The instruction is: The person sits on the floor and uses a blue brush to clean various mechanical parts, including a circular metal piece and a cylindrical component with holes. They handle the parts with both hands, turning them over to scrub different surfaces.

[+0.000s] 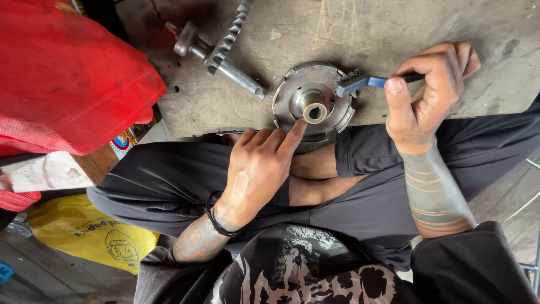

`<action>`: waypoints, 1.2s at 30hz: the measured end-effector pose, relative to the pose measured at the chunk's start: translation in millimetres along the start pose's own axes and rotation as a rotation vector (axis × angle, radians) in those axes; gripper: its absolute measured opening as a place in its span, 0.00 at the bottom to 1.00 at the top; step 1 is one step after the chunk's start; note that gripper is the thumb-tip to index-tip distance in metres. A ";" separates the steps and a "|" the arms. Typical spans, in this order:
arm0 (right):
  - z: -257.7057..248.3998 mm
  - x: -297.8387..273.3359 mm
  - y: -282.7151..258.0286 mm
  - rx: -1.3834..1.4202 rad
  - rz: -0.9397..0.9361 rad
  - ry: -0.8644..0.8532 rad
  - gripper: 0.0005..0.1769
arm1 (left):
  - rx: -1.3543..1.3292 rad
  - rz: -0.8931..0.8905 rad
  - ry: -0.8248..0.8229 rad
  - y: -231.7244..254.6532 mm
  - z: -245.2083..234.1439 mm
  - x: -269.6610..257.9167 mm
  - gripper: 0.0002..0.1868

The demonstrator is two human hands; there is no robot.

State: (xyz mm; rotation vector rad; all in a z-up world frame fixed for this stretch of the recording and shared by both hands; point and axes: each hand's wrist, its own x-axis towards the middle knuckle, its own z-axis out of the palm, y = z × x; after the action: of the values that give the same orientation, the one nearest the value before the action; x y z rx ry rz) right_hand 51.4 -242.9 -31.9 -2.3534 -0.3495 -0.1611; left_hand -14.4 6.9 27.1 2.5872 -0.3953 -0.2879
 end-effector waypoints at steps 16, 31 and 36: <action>-1.0 0.2 1.4 0.037 -0.004 0.008 0.19 | -0.036 0.155 -0.062 -4.5 -17.5 7.2 0.20; 0.2 1.7 -2.5 0.045 -0.007 0.058 0.18 | -0.298 0.199 -0.047 -3.1 -33.6 2.6 0.17; -4.9 13.0 -23.7 -0.106 -0.018 0.053 0.12 | -0.291 0.305 -0.004 1.8 -44.0 -2.8 0.16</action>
State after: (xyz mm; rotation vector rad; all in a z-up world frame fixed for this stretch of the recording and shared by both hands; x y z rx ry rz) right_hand 56.7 -227.4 -10.0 -2.4463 -0.3434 -0.2558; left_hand -5.4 26.1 65.9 2.2055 -0.6872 -0.2238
